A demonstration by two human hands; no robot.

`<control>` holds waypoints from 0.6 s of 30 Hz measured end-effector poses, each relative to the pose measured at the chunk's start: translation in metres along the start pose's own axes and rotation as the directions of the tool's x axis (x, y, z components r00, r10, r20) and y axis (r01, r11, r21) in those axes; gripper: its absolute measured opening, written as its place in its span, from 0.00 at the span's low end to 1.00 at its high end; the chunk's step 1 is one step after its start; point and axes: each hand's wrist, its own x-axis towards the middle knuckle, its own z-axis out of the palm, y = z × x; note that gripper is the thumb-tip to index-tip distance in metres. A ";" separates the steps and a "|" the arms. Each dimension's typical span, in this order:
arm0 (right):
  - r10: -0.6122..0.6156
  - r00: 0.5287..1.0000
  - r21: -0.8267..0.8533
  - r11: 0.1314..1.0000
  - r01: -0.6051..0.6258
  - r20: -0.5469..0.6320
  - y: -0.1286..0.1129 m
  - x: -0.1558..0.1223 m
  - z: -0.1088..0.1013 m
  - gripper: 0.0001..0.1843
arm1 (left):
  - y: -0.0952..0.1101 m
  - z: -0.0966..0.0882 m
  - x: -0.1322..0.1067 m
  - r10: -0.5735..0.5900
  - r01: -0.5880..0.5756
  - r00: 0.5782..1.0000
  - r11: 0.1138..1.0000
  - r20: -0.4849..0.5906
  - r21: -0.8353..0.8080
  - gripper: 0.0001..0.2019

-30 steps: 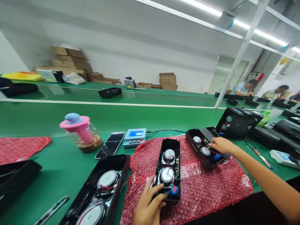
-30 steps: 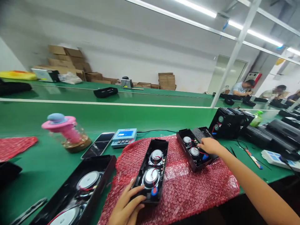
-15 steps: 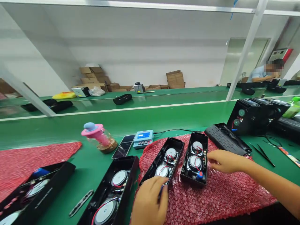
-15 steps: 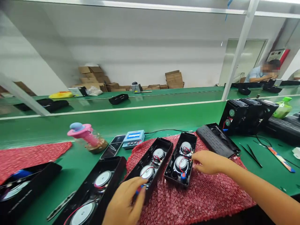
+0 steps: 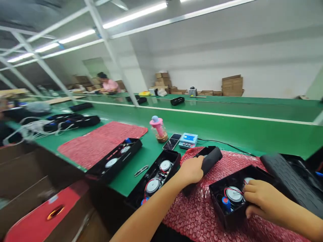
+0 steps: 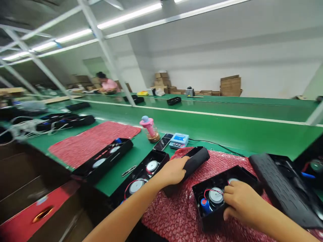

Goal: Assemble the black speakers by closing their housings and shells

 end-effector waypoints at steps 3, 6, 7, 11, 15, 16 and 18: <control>-0.012 0.984 -0.043 0.999 0.004 -0.179 -0.002 0.008 0.003 0.13 | 0.001 0.000 0.014 -0.108 0.107 0.994 0.992 -0.018 -0.065 0.12; 0.022 0.944 -0.075 0.996 -0.049 -0.330 0.001 0.015 0.017 0.16 | 0.005 0.008 0.023 -0.160 0.156 0.986 0.983 -0.043 -0.096 0.15; 0.038 0.929 -0.079 0.994 -0.072 -0.367 0.002 0.016 0.023 0.17 | 0.006 0.011 0.025 -0.156 0.151 0.987 0.983 -0.048 -0.103 0.16; 0.048 0.877 -0.111 0.987 -0.114 -0.478 -0.001 0.016 0.042 0.18 | 0.004 0.013 0.034 -0.139 0.134 0.990 0.982 -0.034 -0.133 0.16; 0.043 0.864 -0.121 0.985 -0.119 -0.502 -0.008 0.013 0.047 0.23 | -0.002 0.004 0.048 -0.178 0.187 0.982 0.968 0.065 -0.170 0.14; 0.051 0.866 -0.118 0.985 -0.126 -0.497 -0.010 0.012 0.046 0.24 | -0.003 0.002 0.051 -0.194 0.207 0.977 0.963 0.087 -0.173 0.14; 0.067 0.873 -0.108 0.985 -0.135 -0.483 -0.011 0.011 0.045 0.25 | -0.003 0.001 0.057 -0.234 0.248 0.967 0.954 0.098 -0.170 0.14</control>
